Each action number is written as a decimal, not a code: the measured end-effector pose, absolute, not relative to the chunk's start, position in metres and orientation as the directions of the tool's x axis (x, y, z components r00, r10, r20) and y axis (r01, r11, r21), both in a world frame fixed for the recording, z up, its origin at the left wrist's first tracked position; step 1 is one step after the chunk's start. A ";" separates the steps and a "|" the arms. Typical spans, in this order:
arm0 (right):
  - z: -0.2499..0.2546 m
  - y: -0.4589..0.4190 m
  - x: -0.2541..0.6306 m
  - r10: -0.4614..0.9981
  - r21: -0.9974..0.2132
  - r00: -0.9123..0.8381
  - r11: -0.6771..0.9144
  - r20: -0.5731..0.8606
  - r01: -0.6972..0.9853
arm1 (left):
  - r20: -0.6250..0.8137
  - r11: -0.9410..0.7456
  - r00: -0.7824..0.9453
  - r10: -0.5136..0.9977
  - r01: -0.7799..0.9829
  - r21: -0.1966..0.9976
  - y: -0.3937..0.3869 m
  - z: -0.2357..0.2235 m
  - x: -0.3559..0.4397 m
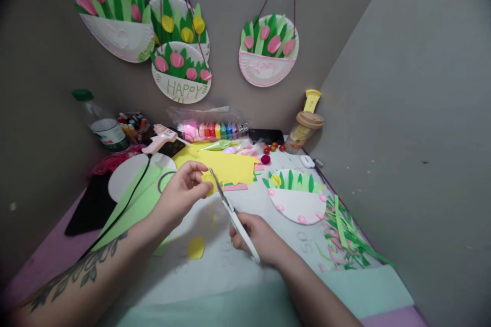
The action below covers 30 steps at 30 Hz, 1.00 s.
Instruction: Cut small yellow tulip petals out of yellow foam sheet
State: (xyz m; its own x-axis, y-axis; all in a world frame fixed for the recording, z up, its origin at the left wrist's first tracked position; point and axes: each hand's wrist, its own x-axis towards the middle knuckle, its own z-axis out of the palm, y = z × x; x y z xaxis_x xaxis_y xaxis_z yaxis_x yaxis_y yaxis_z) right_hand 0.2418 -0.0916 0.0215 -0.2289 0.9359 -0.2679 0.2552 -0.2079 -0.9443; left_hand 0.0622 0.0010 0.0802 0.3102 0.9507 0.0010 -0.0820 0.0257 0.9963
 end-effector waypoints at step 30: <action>0.021 -0.092 0.242 0.944 -0.958 -0.252 -0.152 -0.214 0.244 | 0.032 -0.033 0.350 0.936 -0.004 0.999 0.000 0.083 0.060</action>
